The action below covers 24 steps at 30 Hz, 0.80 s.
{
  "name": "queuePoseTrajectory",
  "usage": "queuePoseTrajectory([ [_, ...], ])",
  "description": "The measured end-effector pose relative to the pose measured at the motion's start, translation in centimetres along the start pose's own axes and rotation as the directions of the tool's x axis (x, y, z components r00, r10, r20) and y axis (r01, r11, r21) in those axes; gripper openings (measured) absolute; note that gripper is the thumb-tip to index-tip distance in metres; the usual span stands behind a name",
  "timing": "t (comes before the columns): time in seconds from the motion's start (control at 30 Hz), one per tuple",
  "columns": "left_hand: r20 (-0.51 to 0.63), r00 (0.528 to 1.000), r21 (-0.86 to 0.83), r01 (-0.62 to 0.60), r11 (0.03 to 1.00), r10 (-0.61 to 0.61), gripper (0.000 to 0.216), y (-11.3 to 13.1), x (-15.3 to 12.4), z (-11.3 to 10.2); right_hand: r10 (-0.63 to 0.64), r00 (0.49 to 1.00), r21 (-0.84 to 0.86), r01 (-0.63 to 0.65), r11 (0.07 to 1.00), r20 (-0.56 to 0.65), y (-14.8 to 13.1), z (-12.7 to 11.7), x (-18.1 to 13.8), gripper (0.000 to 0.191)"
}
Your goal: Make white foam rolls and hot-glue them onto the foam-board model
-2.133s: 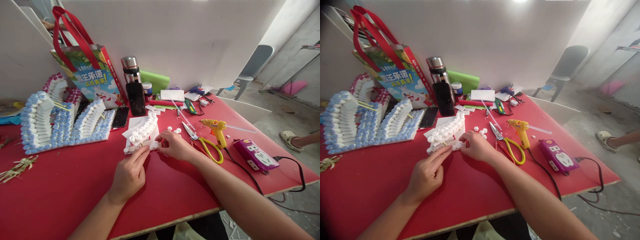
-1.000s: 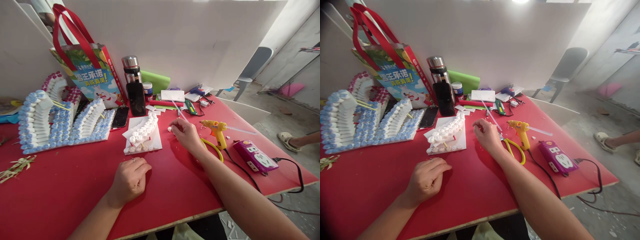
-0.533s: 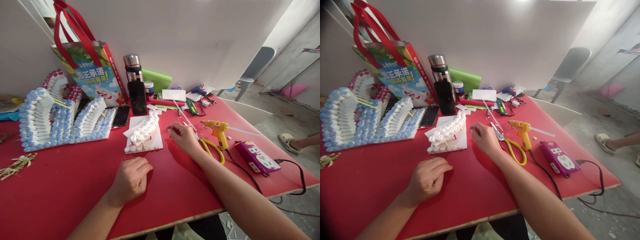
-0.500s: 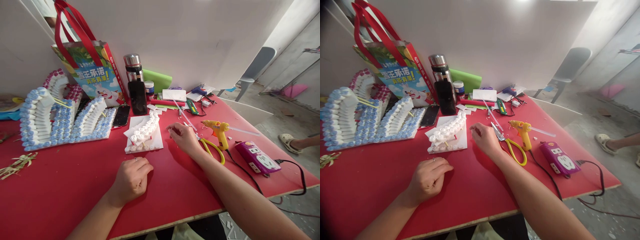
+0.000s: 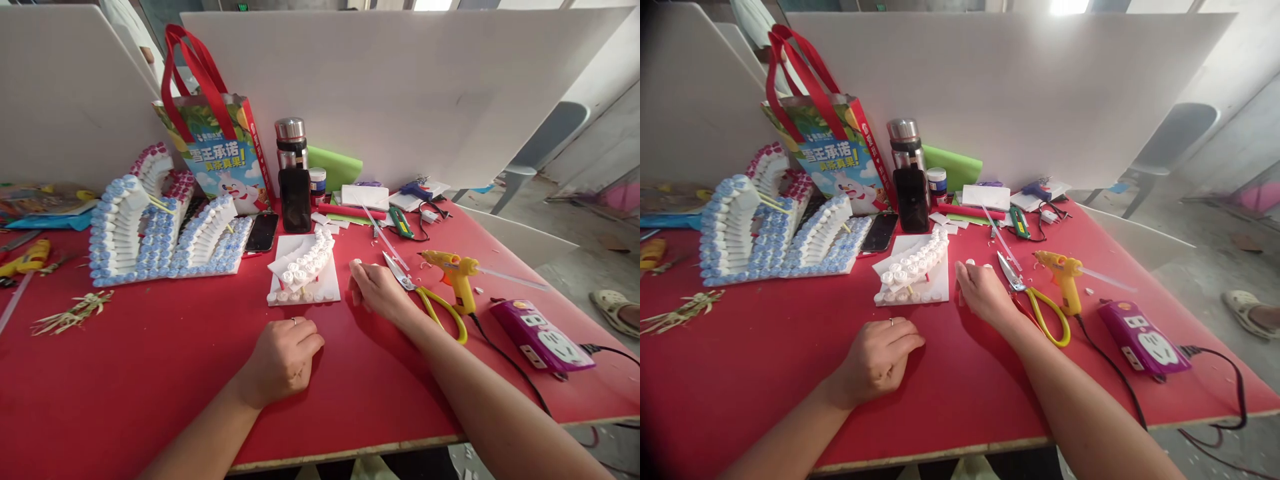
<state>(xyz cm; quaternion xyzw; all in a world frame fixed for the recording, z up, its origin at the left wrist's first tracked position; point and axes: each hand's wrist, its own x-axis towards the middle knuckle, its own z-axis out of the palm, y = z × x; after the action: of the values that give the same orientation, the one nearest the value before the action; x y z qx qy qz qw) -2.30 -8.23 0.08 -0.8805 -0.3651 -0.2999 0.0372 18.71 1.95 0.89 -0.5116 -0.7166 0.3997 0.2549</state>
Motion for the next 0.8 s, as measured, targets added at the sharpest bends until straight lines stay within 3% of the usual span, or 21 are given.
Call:
queuePoseTrajectory([
  [0.17,-0.077,0.992,0.045,0.104,0.994,-0.101,0.039,-0.1,0.0,0.0,-0.017,0.999,-0.157,0.022,0.987,0.032,-0.2,0.0,0.0,0.026],
  [0.37,-0.087,0.968,0.099,0.243,0.965,-0.235,0.044,-0.7,-0.5,0.4,0.026,0.996,-0.031,-0.024,0.999,0.082,0.0,0.5,-0.3,0.021],
  [0.57,-0.021,0.965,0.101,0.264,0.959,-0.263,0.049,-0.7,-0.4,0.6,-0.007,0.993,0.013,0.006,1.000,0.120,-0.1,1.0,-0.5,0.035],
  [0.8,0.027,0.960,0.111,0.275,0.955,-0.279,0.067,-0.7,-0.4,0.7,-0.063,0.987,0.017,0.062,0.998,0.150,0.2,1.3,-0.5,0.037],
])
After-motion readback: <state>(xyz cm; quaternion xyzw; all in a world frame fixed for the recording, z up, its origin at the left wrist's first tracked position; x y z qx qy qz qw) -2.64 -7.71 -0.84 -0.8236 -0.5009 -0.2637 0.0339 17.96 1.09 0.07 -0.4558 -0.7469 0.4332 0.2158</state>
